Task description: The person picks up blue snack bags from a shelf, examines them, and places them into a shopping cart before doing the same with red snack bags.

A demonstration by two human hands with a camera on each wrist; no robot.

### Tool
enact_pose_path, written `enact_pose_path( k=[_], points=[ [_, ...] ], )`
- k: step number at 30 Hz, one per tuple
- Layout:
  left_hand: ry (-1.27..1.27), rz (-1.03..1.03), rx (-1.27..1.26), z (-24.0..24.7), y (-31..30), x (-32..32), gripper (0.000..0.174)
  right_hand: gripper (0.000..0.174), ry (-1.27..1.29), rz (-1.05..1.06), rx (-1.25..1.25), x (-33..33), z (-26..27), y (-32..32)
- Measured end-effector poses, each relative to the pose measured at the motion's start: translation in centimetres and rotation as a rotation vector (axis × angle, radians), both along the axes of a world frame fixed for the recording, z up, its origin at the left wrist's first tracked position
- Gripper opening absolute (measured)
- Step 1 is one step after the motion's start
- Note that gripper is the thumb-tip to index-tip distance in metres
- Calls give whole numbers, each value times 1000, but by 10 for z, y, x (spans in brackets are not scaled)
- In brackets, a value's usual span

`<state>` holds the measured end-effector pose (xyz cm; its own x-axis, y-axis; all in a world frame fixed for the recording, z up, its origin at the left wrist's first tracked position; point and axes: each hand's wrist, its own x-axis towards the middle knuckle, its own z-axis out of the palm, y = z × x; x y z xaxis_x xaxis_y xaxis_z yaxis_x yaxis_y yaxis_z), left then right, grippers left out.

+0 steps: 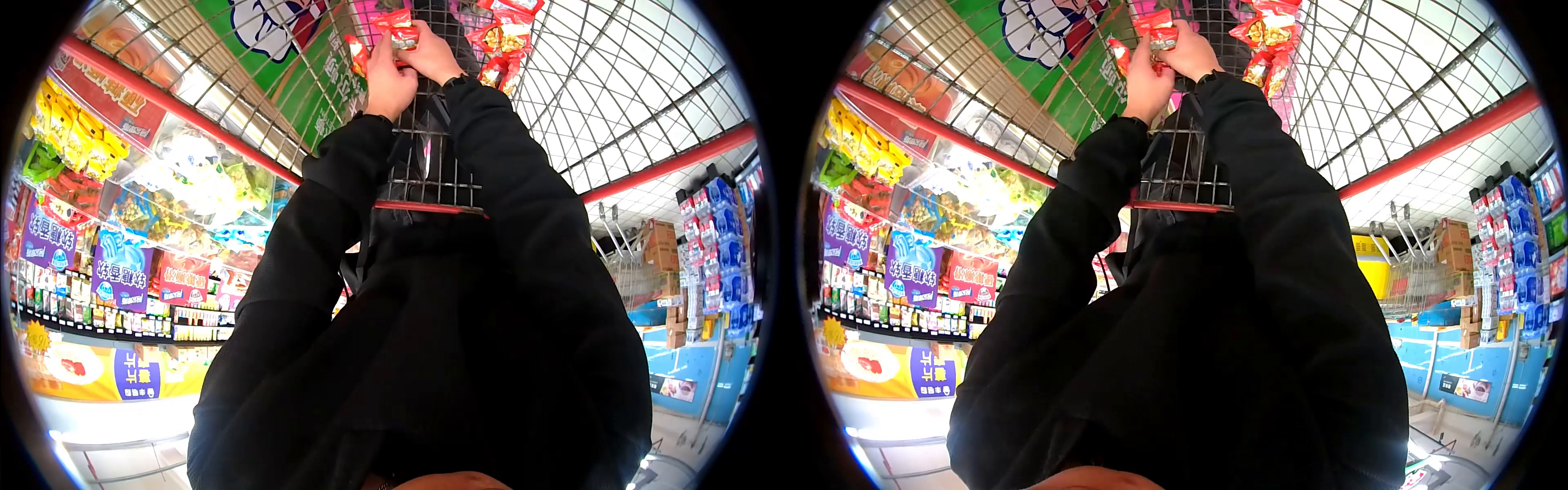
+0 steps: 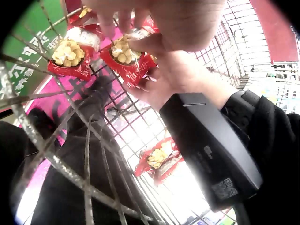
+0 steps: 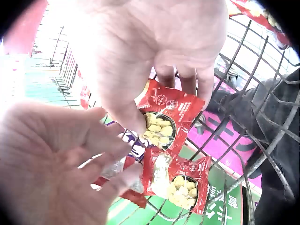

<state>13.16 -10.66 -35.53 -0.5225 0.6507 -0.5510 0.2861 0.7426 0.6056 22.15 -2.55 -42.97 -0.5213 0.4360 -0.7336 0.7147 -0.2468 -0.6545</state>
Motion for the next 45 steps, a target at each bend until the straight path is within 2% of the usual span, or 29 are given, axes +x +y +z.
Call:
enact_pose_path(
  k=[1,2,4,6,7,10,11,15,18,19,22,24,26,30,31,35,36,37,38,39,40,42,44,45],
  points=[
    [39,47,-41,6,4,-5,60,73,-3,-12,11,2,-1,0],
    [242,-17,-12,13,6,-8,53,71,-6,-24,22,4,-2,0],
    [170,9,19,25,10,-19,48,68,4,-96,-21,11,2,5],
    [272,98,-52,31,14,-25,48,67,5,-178,-51,18,3,11],
    [320,142,-85,32,16,-26,48,66,6,-152,-11,22,1,16],
    [323,305,-151,3,7,-15,48,64,-74,-233,32,29,5,25],
    [255,274,-223,-3,3,-15,54,64,-125,-221,29,31,9,30],
    [36,371,-289,-27,11,-17,69,59,-65,-168,43,31,9,38],
    [2,541,-346,-40,22,-18,67,58,-56,-139,22,29,8,41],
    [6,533,-311,-46,23,-20,60,52,-7,-135,29,27,7,41],
    [-82,499,-341,-61,31,-25,54,56,113,-235,-12,12,23,49],
    [-100,551,-369,-59,39,-23,51,62,-13,-147,-82,10,23,58],
    [-133,629,-378,-47,43,-21,52,59,-46,-89,-10,9,22,57],
    [-228,930,-151,-83,17,-14,72,49,99,-206,-149,14,15,52],
    [-380,1030,-167,-63,27,-16,81,47,101,-223,-149,18,5,42],
    [-354,1036,-140,-50,34,-10,76,42,98,-238,-165,27,-3,37],
    [-437,1052,-136,-51,31,-12,72,42,87,-234,-171,28,-6,37],
    [-523,1066,-127,-53,28,-16,68,49,120,-280,-146,28,-12,35],
    [-609,1078,-114,-56,27,-19,64,46,120,-293,-162,27,-18,35],
    [-675,1031,-50,-50,31,-19,52,43,121,-304,-177,24,-22,37],
    [-645,1003,-55,-48,37,-19,47,40,119,-317,-194,21,-27,41],
    [-589,954,-85,-43,42,-13,39,42,119,-242,-138,21,-35,44],
    [-629,895,-9,-49,39,-12,44,50,146,-154,-99,25,-40,44],
    [-634,885,-27,-51,36,-12,45,45,317,-351,-226,15,1,59]
  ],
)
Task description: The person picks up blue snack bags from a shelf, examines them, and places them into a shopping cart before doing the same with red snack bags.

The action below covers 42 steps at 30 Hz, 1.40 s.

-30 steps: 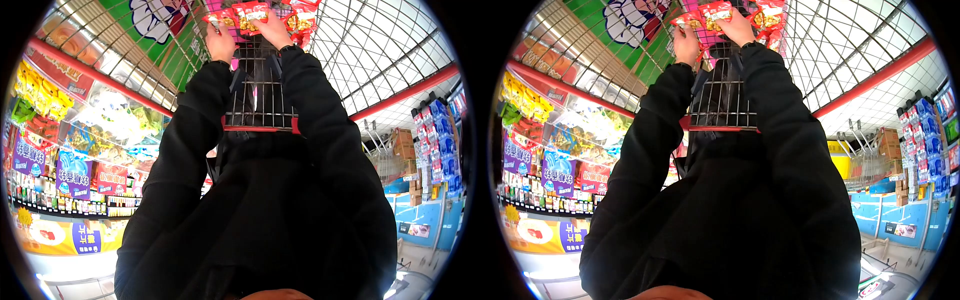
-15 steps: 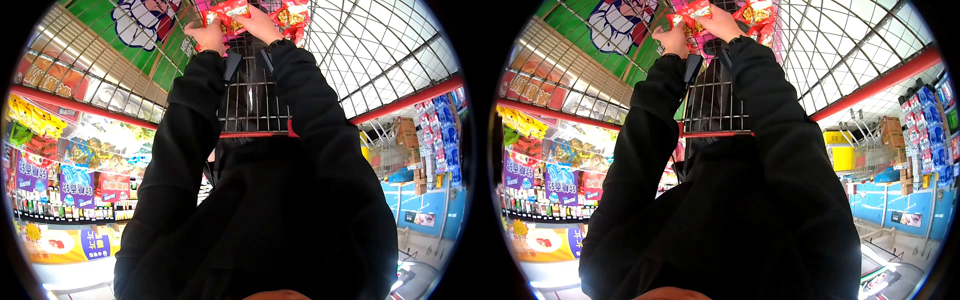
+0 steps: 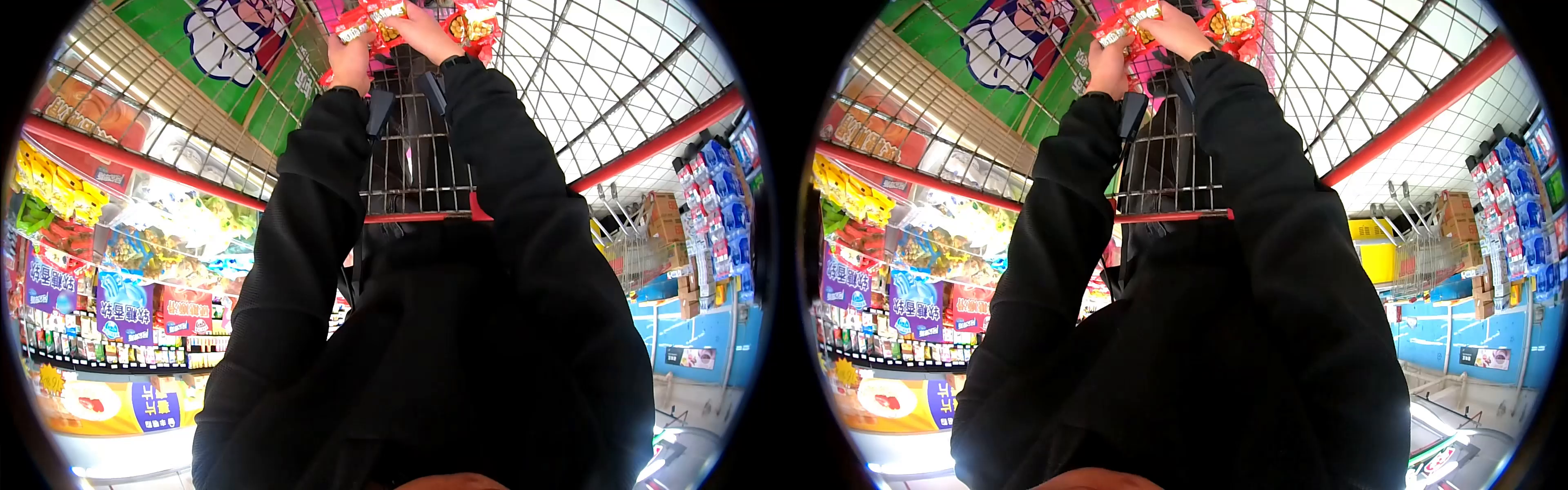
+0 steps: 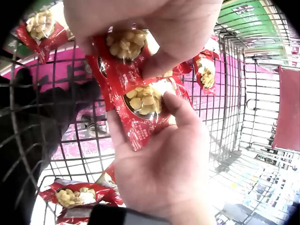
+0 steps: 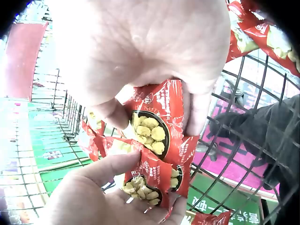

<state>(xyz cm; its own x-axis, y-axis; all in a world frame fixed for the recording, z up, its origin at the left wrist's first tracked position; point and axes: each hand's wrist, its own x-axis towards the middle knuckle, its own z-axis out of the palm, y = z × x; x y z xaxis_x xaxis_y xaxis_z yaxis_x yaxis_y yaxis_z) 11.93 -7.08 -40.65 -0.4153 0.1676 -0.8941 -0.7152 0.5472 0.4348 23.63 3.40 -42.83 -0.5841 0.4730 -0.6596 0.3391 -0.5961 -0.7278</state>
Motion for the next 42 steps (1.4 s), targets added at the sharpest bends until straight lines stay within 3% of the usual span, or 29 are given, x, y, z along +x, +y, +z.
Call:
enact_pose_path(
  k=[4,7,10,13,14,17,18,21,22,23,25,27,32,41,42],
  points=[
    [-6,-35,-67,16,8,-8,47,42,7,-77,-118,-2,3,-9],
    [14,-5,-22,32,14,-15,46,40,177,-191,-107,-4,15,-5],
    [-106,-6,46,66,29,-26,36,39,124,-175,-184,-5,39,9],
    [-163,-14,104,84,37,-38,31,38,-195,31,-39,-5,83,40],
    [-172,-18,133,88,38,-42,29,40,-47,-98,7,-5,73,35],
    [-106,-55,261,123,54,-51,28,40,-20,-82,133,-11,94,54],
    [-59,-56,316,140,60,-53,30,40,19,-147,43,-17,130,63],
    [-17,-167,428,170,69,-68,32,38,154,-129,157,-18,159,80],
    [20,-224,435,186,72,-69,30,35,-27,-35,204,-19,193,89],
    [-7,-211,531,197,72,-72,39,32,116,-165,-31,-23,225,88],
    [-88,-216,496,214,71,-79,38,31,337,-107,127,-26,213,94],
    [-111,-242,565,248,66,-81,40,34,291,-82,155,-16,223,94],
    [-64,-310,697,335,40,-83,43,35,416,-8,80,-23,336,80],
    [238,-334,751,430,-38,-93,42,38,532,67,176,-45,432,31],
    [265,-251,832,442,-46,-89,40,37,494,110,246,-46,444,25]
  ],
)
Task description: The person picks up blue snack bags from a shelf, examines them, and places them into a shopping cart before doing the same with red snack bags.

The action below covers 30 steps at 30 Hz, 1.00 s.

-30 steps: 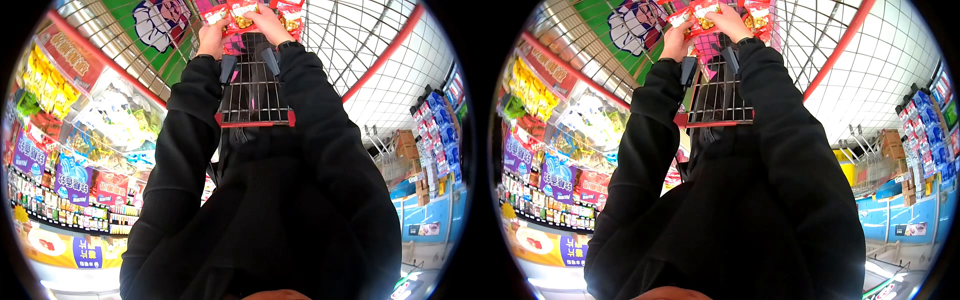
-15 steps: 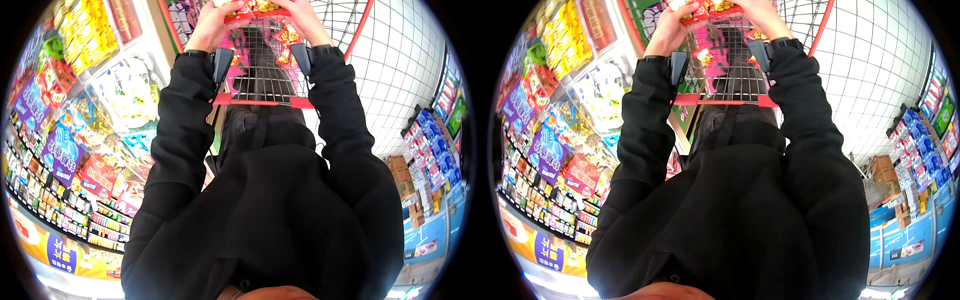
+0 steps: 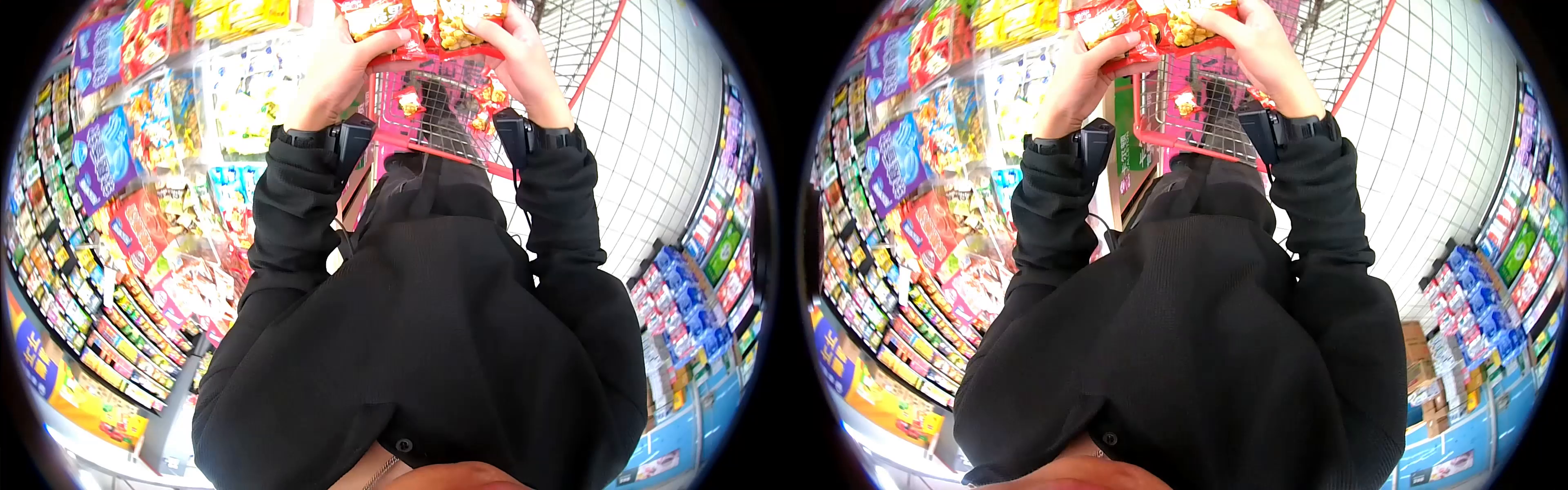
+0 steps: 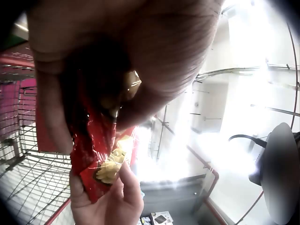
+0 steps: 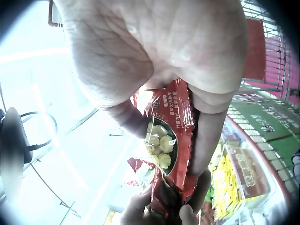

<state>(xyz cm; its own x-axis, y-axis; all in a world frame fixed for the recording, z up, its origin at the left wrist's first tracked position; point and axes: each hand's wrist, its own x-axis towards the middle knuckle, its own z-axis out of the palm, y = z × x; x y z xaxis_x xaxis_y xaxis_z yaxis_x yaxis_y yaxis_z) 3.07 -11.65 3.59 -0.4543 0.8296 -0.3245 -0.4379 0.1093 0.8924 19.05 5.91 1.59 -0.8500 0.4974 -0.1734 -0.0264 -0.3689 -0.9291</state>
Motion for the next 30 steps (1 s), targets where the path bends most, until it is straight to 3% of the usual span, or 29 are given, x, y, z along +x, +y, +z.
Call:
enact_pose_path(
  k=[3,8,13,14,18,22,27,30],
  points=[
    [-2,37,37,19,-28,-1,39,38,87,40,-200,-6,28,-27],
    [-1,129,134,44,-77,5,39,39,63,104,-233,-15,54,-59],
    [191,274,76,71,-125,18,40,42,154,275,-118,-33,78,-93],
    [103,314,143,78,-136,22,44,43,154,322,-71,-35,75,-97],
    [117,457,214,93,-174,38,43,36,174,446,-98,-38,92,-123],
    [256,470,227,109,-215,50,41,34,222,523,-104,-48,101,-150],
    [187,599,345,110,-270,67,34,34,166,593,-65,-51,129,-193],
    [212,697,346,112,-304,83,33,44,211,691,4,-54,144,-235]
  ],
)
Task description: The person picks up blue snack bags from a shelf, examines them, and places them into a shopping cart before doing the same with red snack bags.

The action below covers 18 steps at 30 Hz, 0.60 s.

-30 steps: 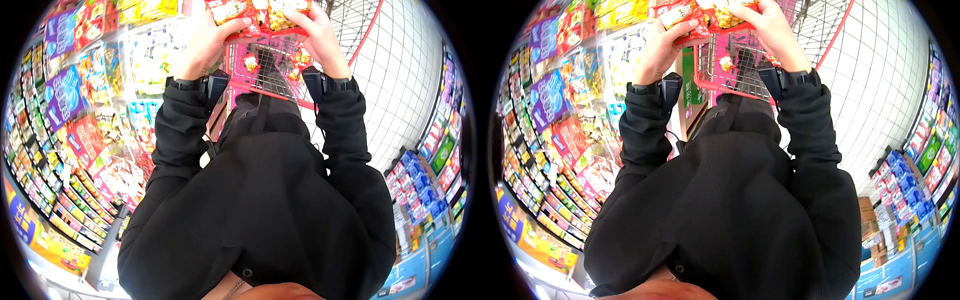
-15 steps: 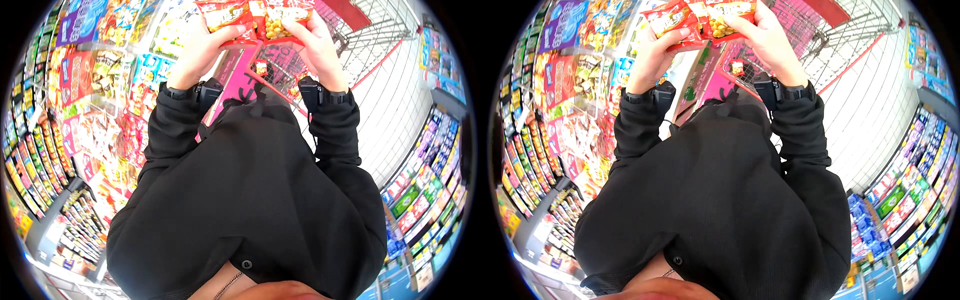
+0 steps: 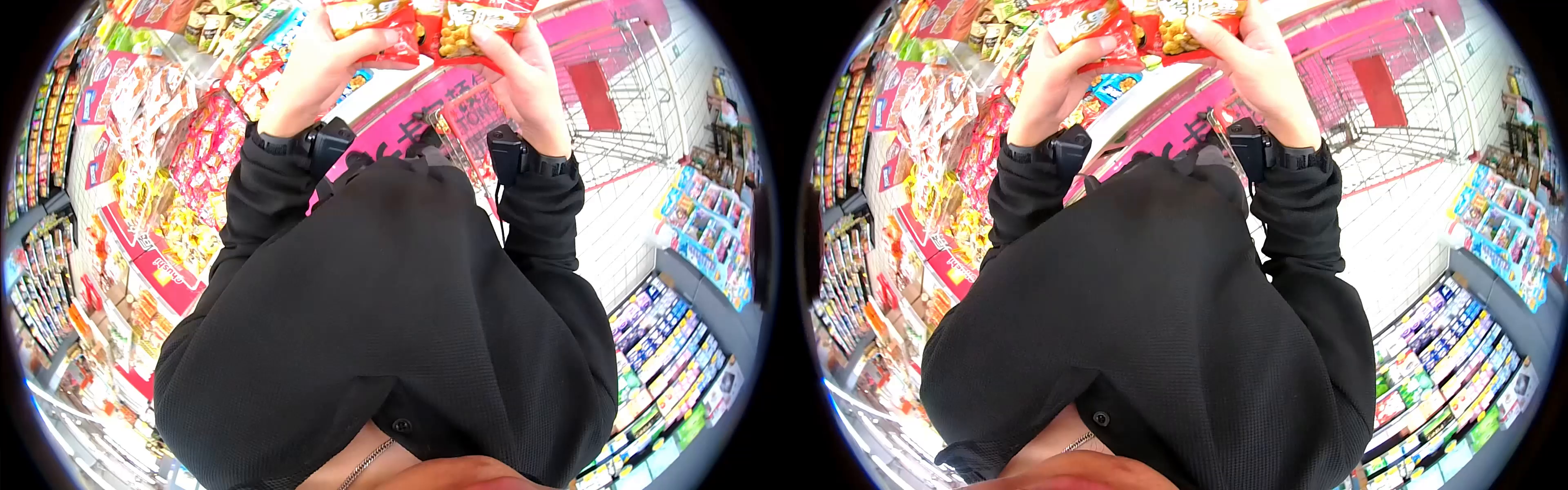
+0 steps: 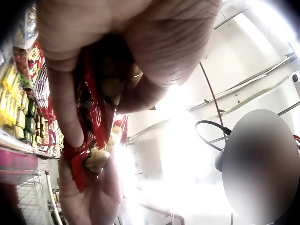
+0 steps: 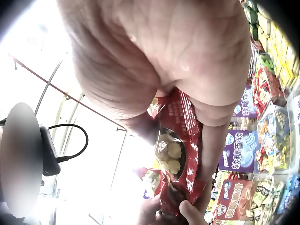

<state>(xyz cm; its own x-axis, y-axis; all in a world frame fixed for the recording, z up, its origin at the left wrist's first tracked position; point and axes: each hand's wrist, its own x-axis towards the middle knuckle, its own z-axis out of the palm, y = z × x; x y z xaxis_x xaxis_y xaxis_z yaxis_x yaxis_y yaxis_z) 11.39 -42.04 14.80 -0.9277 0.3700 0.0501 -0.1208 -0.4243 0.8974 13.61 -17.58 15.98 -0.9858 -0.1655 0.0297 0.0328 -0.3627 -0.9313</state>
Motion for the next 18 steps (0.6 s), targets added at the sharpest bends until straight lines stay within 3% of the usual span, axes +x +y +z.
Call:
enact_pose_path(
  k=[2,5,7,8,11,14,17,18],
  points=[
    [-34,48,49,6,-19,13,33,51,-62,33,-1,4,23,-24],
    [-33,105,65,7,-45,31,34,49,46,74,10,-1,10,-48],
    [-18,131,62,11,-57,41,35,48,-26,116,2,4,17,-62],
    [-74,145,49,17,-56,43,49,47,-62,134,1,7,21,-67],
    [-224,337,92,31,-65,66,56,41,-170,175,68,8,11,-71],
    [-216,279,137,20,-85,73,57,35,-39,94,8,14,16,-98],
    [-172,253,190,16,-101,82,54,32,-25,42,39,20,16,-118],
    [-161,244,206,14,-107,86,52,27,-122,82,-57,25,23,-129]
  ],
)
